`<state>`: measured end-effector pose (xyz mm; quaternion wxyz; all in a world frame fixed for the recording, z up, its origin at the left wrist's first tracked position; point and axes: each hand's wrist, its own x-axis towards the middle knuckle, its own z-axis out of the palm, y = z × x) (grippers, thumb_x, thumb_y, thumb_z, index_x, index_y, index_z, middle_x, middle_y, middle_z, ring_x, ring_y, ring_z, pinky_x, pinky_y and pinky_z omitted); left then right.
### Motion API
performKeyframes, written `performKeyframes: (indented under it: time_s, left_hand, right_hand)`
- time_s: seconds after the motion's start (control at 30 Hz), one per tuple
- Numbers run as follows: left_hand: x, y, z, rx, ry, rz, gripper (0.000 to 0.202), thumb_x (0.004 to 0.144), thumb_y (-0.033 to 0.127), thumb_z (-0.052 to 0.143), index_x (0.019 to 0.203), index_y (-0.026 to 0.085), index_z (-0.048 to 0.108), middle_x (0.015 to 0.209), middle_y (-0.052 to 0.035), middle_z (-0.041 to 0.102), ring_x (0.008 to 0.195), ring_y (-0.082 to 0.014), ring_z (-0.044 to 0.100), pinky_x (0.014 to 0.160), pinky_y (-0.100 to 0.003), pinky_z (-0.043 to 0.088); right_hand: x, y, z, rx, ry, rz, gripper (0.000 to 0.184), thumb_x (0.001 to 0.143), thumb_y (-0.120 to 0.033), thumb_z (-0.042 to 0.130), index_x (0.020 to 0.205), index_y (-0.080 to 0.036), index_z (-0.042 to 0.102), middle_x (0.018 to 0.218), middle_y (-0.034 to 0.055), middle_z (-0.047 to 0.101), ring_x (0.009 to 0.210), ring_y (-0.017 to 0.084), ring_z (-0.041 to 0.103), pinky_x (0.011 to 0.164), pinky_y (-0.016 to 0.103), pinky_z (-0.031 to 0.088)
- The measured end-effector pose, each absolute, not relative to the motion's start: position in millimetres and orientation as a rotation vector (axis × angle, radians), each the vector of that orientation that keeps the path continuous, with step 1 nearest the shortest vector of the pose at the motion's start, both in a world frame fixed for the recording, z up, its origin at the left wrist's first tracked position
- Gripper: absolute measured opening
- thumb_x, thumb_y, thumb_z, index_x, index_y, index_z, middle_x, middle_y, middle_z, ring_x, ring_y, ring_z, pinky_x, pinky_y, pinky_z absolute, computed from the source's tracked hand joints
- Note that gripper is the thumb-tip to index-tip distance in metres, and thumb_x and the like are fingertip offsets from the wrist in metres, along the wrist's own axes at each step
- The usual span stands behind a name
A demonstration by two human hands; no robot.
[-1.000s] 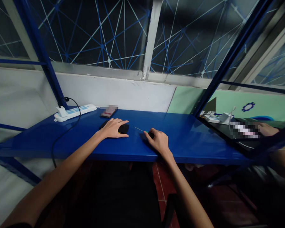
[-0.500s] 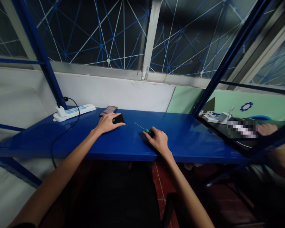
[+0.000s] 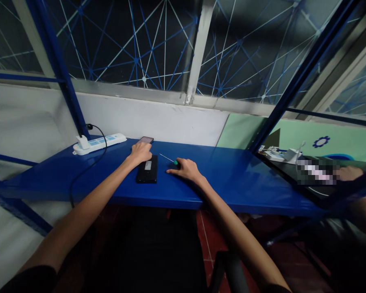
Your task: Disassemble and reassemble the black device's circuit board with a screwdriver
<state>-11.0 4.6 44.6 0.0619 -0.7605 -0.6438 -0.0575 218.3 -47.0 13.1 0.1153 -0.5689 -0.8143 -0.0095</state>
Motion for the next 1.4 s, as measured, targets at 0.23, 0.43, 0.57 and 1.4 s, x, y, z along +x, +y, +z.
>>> performKeyframes:
  time_s: [0.23, 0.43, 0.57, 1.4]
  left_hand:
    - [-22.5, 8.4, 32.7, -2.413, -1.754, -0.312, 0.053, 0.09, 0.053, 0.044, 0.129, 0.021, 0.06, 0.13, -0.0166, 0.057, 0.116, -0.0361, 0.056, 0.093, -0.049, 0.044]
    - [-24.6, 9.8, 1.4, -2.776, -1.265, -0.527, 0.049, 0.098, 0.036, 0.028, 0.135, 0.019, 0.054, 0.145, -0.0095, 0.051, 0.131, -0.0248, 0.048, 0.107, -0.039, 0.038]
    - [-24.7, 7.3, -7.8, -2.752, -1.384, -0.618, 0.05, 0.097, 0.037, 0.029, 0.137, 0.019, 0.053, 0.139, -0.0088, 0.057, 0.13, -0.026, 0.05, 0.105, -0.041, 0.039]
    - [-30.9, -13.7, 0.0, -2.456, -1.43, -0.78, 0.055, 0.099, 0.048, 0.028, 0.105, 0.021, 0.074, 0.113, -0.0145, 0.067, 0.113, -0.0331, 0.055, 0.097, -0.052, 0.033]
  right_hand:
    - [215.4, -17.0, 8.0, -1.689, -2.472, -0.207, 0.065, 0.084, -0.079, 0.038, 0.092, -0.021, 0.067, 0.089, 0.0099, 0.073, 0.082, 0.023, 0.068, 0.06, 0.026, 0.035]
    - [209.2, -9.7, 6.8, -1.753, -2.405, -0.233, 0.069, 0.085, -0.079, 0.036, 0.093, -0.02, 0.07, 0.091, 0.0131, 0.074, 0.085, 0.023, 0.068, 0.066, 0.026, 0.039]
    - [205.4, -8.9, 5.5, -1.825, -2.329, -0.204, 0.068, 0.085, -0.078, 0.039, 0.092, -0.019, 0.071, 0.092, 0.0141, 0.073, 0.085, 0.024, 0.068, 0.066, 0.027, 0.04]
    - [248.8, -103.9, 1.9, -1.616, -2.175, -0.162, 0.047, 0.095, -0.053, 0.037, 0.077, -0.021, 0.066, 0.065, 0.0028, 0.067, 0.06, 0.015, 0.058, 0.055, 0.026, 0.021]
